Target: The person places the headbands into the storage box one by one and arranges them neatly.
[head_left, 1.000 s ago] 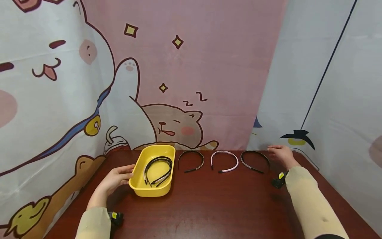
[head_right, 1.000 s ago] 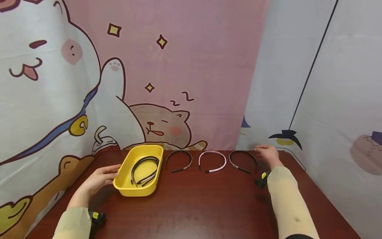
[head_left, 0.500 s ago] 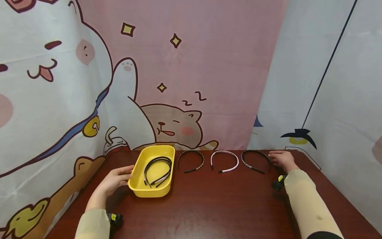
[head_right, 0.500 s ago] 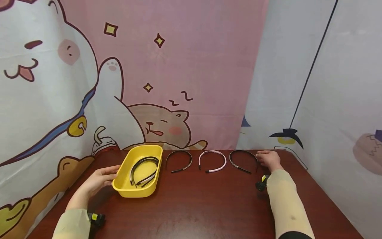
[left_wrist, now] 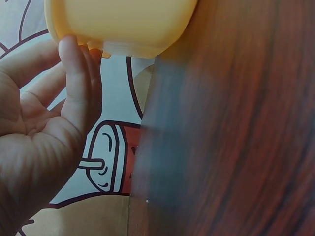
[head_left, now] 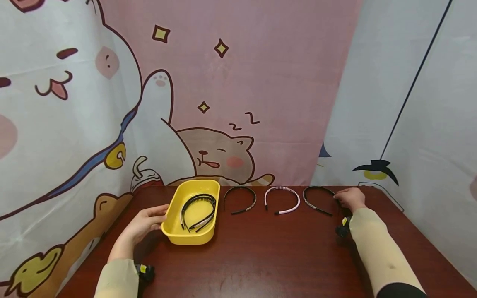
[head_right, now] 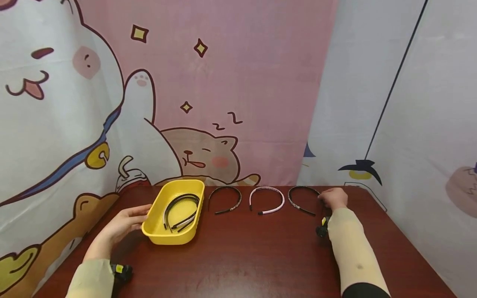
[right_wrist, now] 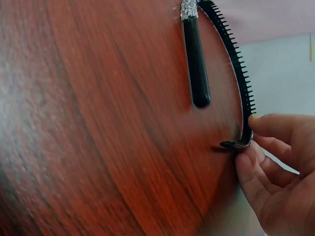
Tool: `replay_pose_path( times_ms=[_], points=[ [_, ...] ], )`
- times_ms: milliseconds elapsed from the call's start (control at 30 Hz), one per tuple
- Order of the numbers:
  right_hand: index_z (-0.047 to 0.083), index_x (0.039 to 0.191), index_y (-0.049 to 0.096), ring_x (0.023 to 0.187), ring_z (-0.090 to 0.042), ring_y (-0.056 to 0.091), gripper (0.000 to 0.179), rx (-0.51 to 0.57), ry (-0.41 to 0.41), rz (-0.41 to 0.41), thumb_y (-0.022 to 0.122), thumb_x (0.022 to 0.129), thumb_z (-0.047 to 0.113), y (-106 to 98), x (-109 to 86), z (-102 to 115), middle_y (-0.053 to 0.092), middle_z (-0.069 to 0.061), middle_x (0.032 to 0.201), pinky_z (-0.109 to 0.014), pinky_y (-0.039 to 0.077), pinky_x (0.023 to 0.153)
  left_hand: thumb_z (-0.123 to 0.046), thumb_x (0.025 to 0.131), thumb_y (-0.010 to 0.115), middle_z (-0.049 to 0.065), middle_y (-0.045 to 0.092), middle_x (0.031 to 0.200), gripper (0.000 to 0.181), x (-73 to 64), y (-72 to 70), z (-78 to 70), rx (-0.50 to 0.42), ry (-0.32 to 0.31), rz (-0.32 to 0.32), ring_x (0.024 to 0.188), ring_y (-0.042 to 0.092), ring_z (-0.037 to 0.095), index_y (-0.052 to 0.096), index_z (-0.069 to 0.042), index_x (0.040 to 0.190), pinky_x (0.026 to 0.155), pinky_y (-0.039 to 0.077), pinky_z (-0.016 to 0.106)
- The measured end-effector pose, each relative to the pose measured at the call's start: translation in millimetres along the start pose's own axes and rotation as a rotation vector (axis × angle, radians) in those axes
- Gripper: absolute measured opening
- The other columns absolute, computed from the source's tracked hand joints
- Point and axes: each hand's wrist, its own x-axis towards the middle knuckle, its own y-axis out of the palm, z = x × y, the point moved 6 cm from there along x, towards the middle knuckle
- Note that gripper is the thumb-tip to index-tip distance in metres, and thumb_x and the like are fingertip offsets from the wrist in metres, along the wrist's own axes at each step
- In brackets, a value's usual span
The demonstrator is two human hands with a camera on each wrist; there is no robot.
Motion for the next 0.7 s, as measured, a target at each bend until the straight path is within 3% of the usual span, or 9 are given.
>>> replay_pose_path(
  times_ms=[200,300,500,700],
  points=[
    [-0.012,0.084,0.071,0.055,-0.018,0.064,0.025,-0.156,0.009,-0.043,0.068,0.081,0.013,-0.6,-8.1,7.4,0.066,-0.010,0.063,-0.033,0.052,0.054,-0.004,0.095,0.059,0.030,0.049,0.133,0.057,1.4,0.7,0.2,-0.004,-0.012,-0.008,0.091,0.064,0.019,0.035,0.010,0.144,0.074,0.055,0.030],
    [-0.012,0.083,0.068,0.054,-0.019,0.064,0.025,-0.163,0.040,-0.023,0.067,0.081,0.013,-0.1,-9.1,5.0,0.065,-0.009,0.061,-0.033,0.052,0.054,-0.004,0.094,0.060,0.029,0.050,0.132,0.057,2.4,1.6,1.4,-0.010,-0.019,-0.008,0.090,0.064,0.019,0.035,0.010,0.144,0.074,0.055,0.030],
    [-0.018,0.096,0.060,0.063,-0.019,0.067,0.029,0.033,0.095,0.080,0.064,0.083,0.008,3.9,-9.3,0.7,0.066,-0.015,0.076,-0.035,0.057,0.062,-0.004,0.095,0.059,0.030,0.049,0.133,0.057,2.7,2.4,1.1,-0.014,-0.019,-0.005,0.090,0.064,0.019,0.035,0.010,0.144,0.074,0.055,0.030],
    [-0.016,0.102,0.055,0.069,-0.016,0.060,0.025,0.232,0.179,0.148,0.062,0.086,0.002,11.4,-14.1,3.5,0.059,-0.010,0.083,-0.032,0.057,0.068,-0.005,0.096,0.058,0.031,0.048,0.134,0.057,1.0,0.6,-0.4,-0.002,-0.018,-0.011,0.093,0.063,0.021,0.034,0.010,0.145,0.075,0.055,0.030]
  ],
)
